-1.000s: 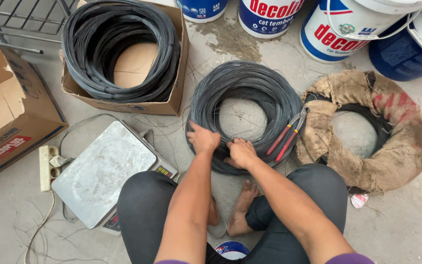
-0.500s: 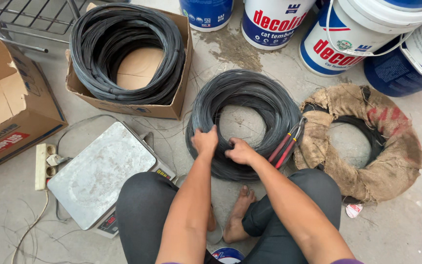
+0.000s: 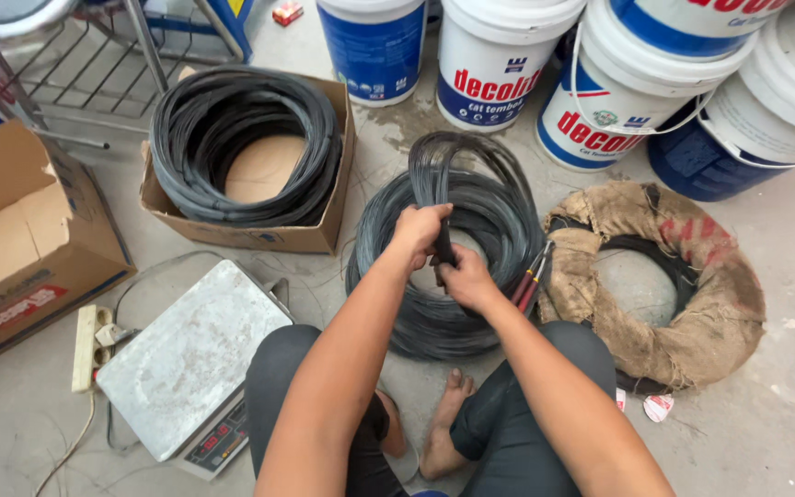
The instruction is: The person weighs coils of wire and rubber strip by placing them one at a time on an electronic scale, sometimes using pliers to adjust the wire coils.
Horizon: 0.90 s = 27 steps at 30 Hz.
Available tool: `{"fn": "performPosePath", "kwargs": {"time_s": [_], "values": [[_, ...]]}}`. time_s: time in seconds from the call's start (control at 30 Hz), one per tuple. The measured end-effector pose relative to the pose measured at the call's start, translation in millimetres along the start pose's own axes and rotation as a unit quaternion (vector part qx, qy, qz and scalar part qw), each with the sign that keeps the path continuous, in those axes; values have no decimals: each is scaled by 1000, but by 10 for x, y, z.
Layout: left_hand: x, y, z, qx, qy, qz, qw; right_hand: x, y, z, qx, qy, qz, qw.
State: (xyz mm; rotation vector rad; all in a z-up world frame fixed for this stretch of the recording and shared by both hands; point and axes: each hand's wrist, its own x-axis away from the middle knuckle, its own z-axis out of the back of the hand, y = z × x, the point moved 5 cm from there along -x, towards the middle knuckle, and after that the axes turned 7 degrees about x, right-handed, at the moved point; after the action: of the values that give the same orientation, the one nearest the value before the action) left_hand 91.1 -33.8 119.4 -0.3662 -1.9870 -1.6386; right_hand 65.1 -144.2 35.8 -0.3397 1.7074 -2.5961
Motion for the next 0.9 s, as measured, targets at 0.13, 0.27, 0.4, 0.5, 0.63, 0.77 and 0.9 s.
{"fn": "performPosePath", "kwargs": {"time_s": [0.13,0.27,0.4,0.5,0.63,0.77,0.9], "values": [[-15,33,-28,-54,3,-64,996,239,-208,112,75,103,71,989],[-289,-201,-155,87,-20,-42,995,205,-94,9,146,86,49,984],[-363,-220,40,99,78,-58,990,169,-74,-152,166,73,53,982],[-149,5,-15,149,43,-50,987,147,-40,-178,158,61,27,985],[-164,10,75,171,16,-39,984,281,-38,-186,225,5,-45,973],[-207,-262,454,5,134,7,991,355,-2,-276,314,-104,-69,941],[-793,-1196,832,-112,190,83,972,406,124,-415,382,-175,-60,905]]}}
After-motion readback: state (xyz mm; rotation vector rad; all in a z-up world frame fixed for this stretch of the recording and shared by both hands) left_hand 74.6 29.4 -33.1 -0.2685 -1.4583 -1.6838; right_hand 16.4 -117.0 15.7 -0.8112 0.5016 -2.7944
